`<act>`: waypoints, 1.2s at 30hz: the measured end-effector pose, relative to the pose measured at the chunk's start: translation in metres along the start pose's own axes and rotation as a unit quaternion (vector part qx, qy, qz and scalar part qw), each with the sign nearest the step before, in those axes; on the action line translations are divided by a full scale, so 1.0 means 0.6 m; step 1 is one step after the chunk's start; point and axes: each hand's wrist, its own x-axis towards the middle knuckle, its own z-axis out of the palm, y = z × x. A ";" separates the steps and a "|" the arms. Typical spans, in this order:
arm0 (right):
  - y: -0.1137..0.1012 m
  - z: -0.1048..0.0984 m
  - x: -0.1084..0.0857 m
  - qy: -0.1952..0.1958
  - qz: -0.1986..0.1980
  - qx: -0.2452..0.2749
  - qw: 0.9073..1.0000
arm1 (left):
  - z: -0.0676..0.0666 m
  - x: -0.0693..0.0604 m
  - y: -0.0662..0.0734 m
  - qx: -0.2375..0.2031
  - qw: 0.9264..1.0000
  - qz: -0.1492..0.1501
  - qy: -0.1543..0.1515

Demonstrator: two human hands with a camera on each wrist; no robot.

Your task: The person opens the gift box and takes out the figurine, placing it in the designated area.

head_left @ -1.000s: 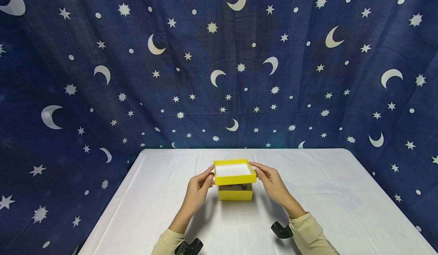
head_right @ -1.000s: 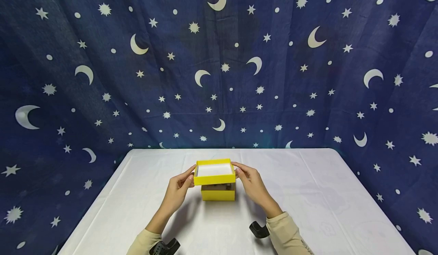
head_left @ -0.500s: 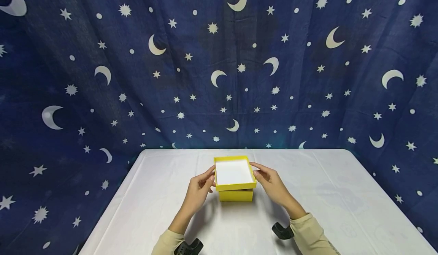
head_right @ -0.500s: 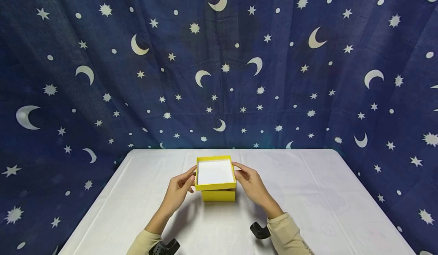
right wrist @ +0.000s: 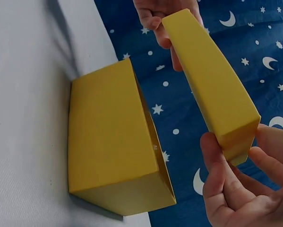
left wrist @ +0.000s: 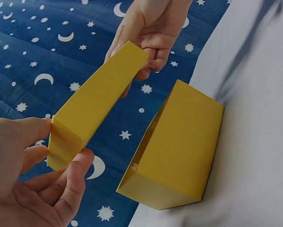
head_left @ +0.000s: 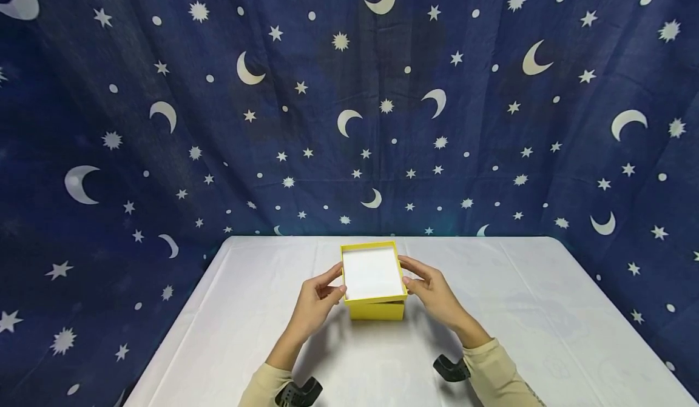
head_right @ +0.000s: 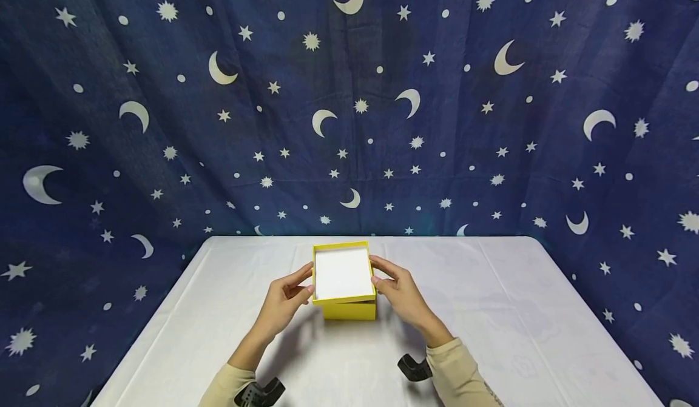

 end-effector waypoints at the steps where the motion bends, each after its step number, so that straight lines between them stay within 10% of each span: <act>1: -0.001 0.000 0.001 0.001 0.000 0.000 1.000 | -0.001 0.001 0.002 0.000 1.000 0.002 0.000; 36: -0.033 0.068 -0.004 -0.074 0.008 0.046 0.996 | -0.087 -0.032 0.021 0.060 0.998 -0.013 -0.031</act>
